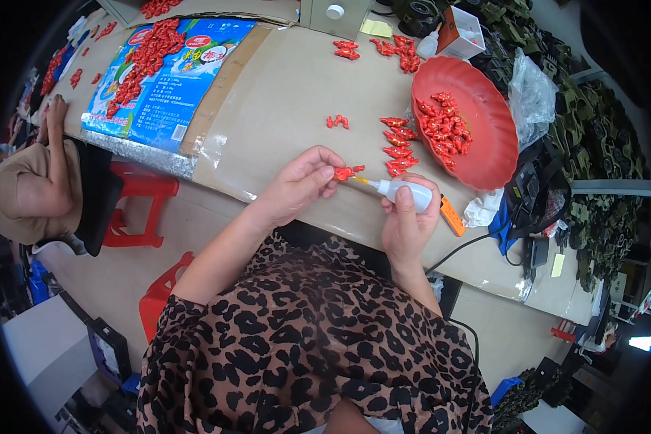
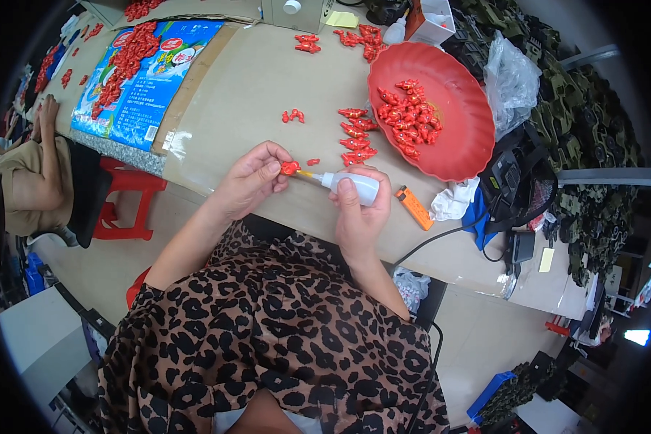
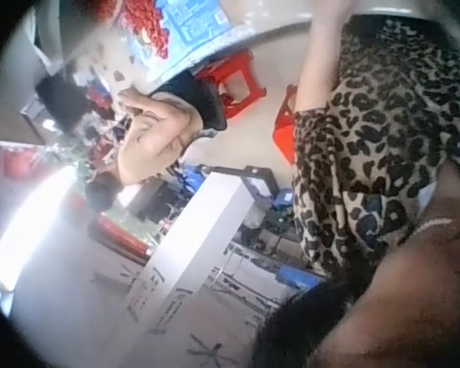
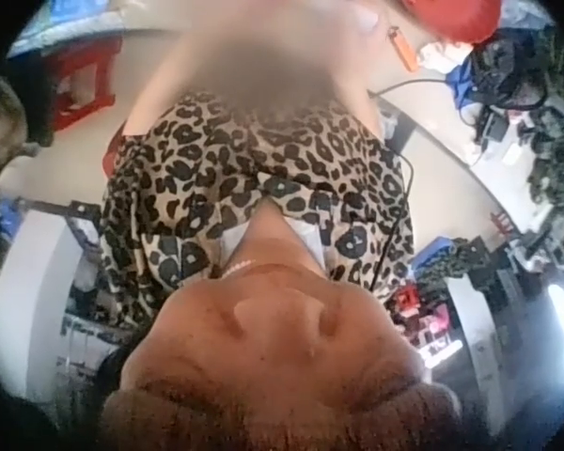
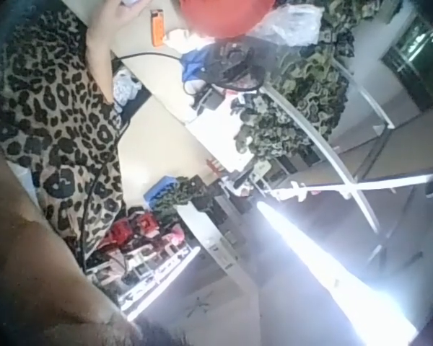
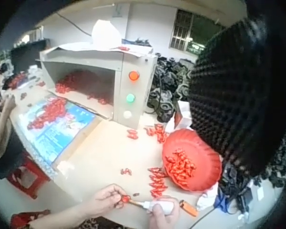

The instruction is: The person retrieves small red pieces from the work surface, applies glue to them using a glue bottle, and presses components together by hand.

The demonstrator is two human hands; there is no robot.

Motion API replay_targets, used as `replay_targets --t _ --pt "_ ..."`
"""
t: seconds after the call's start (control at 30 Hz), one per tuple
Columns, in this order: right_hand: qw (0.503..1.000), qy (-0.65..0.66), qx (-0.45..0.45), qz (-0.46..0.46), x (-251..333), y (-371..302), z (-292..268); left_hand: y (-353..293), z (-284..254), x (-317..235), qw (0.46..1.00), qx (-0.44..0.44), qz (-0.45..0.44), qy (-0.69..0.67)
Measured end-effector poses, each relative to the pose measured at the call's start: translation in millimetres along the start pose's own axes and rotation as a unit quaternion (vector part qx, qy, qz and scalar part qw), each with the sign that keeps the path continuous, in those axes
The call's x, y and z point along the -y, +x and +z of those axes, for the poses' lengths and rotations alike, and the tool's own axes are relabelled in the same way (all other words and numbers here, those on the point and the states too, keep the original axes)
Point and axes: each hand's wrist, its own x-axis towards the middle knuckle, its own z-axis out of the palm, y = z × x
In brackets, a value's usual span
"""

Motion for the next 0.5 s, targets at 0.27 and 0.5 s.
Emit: replay_targets --t 0.27,0.5 --pt "0.997 -0.073 0.014 -0.025 0.7 -2.0 5.8 -1.0 -2.2 2.7 1.000 0.000 -0.002 -0.007" --pt "0.997 -0.073 0.021 -0.020 -0.5 -3.0 1.9 -1.0 -0.4 1.3 1.000 -0.018 0.002 0.003"
